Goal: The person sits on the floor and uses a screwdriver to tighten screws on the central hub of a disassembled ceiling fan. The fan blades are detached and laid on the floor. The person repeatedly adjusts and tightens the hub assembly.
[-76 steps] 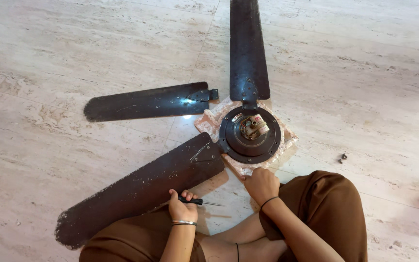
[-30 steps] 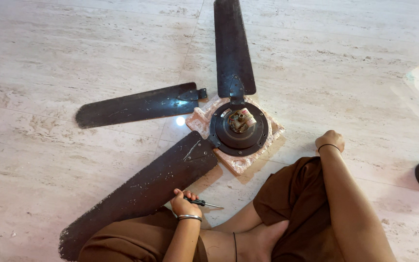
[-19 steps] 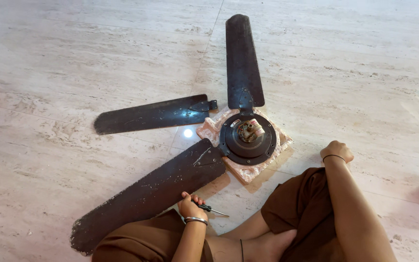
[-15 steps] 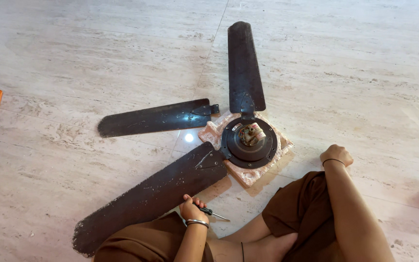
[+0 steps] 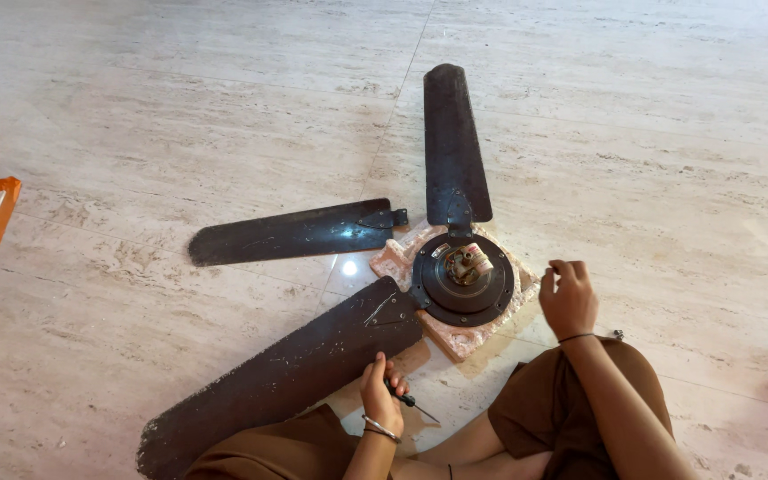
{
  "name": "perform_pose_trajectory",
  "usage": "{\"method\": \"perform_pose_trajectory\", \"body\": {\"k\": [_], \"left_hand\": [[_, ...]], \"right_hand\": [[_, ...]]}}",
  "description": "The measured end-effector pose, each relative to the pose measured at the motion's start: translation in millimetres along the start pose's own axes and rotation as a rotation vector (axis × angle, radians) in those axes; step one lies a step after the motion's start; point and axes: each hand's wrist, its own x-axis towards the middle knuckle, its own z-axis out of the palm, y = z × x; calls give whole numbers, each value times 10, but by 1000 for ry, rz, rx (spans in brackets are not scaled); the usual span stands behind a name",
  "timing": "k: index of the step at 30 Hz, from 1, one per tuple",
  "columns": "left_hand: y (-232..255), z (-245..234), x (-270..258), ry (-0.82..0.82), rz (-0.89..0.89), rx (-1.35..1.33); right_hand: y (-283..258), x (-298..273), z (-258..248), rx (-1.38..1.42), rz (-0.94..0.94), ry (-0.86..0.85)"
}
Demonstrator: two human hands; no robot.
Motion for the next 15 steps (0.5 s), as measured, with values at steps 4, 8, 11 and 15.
{"method": "perform_pose_trajectory", "body": {"k": [4, 8, 11, 15], "left_hand": [[16, 105, -10, -39, -2, 26], [20, 39, 32, 18, -32, 5], [-14, -41, 22, 69, -87, 13], [-58, -50, 5, 215, -89, 122]], "right_hand": [[-761, -316, -29, 266, -252, 89], [-1278, -500, -26, 333, -543, 94], [-1416, -523, -20, 333, -623, 33], [-1410, -467, 14, 295, -659, 25]]}}
